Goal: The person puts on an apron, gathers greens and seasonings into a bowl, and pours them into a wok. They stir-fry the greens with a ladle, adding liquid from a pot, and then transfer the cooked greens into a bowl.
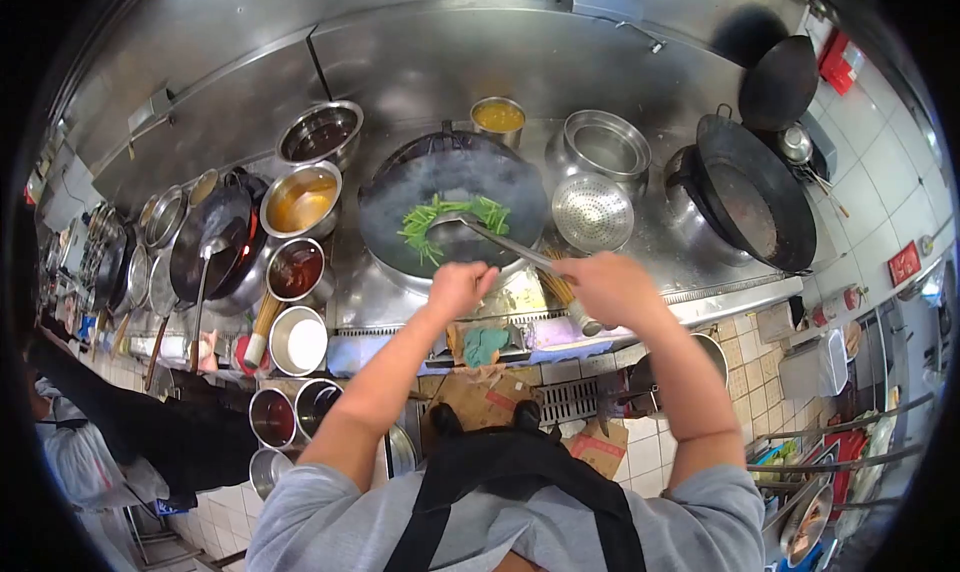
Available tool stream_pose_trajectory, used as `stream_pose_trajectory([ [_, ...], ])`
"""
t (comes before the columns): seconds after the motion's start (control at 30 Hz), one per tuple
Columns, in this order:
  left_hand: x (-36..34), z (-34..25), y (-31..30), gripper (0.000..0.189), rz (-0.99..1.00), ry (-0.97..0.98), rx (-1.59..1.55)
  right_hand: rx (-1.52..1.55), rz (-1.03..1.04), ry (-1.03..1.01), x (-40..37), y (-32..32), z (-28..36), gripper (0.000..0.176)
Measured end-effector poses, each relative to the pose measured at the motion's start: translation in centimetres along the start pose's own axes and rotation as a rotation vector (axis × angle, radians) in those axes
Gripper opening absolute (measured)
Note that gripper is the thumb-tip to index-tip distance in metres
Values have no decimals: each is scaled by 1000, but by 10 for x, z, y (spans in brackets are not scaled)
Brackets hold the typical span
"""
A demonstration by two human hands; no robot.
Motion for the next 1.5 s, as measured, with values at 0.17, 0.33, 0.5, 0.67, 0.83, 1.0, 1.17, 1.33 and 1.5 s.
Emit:
stream_pose_trajectory([
  [0.17,-59,21,50,26,104,-157,-25,0,-176,6,31,50,-3,37],
  [0.33,-39,-10,3,34,71,-97,34,218,-178,-31,-38,22,-14,37],
  [0.5,5,40,10,34,80,-114,89,261,-39,59,-79,1,-24,43],
  [0.67,-29,20,23,22,-6,-332,204,405,-282,125,-11,100,-82,45],
  [0.83,-152,1,28,27,151,-180,-134,466,-542,233,68,184,-52,49],
  [1.0,-324,82,63,28,464,-797,-351,1225,-242,288,83,181,-51,49],
  [1.17,-530,176,130,39,515,-1099,-259,421,-749,-54,148,236,-99,48],
  [1.33,-561,184,153,47,665,-1122,-149,1223,-222,258,166,180,-39,54],
  [1.5,-453,126,96,31,393,-1190,-503,266,-129,-157,95,184,-67,55],
])
Point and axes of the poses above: each hand's wrist, its own x-axis towards the middle knuckle, its own y-axis out of the palm, z = x × y, the point moved 1 cm from there along x, towards the middle knuckle, and after that the axes turned 10 degrees about -y, right-handed, at the moved point
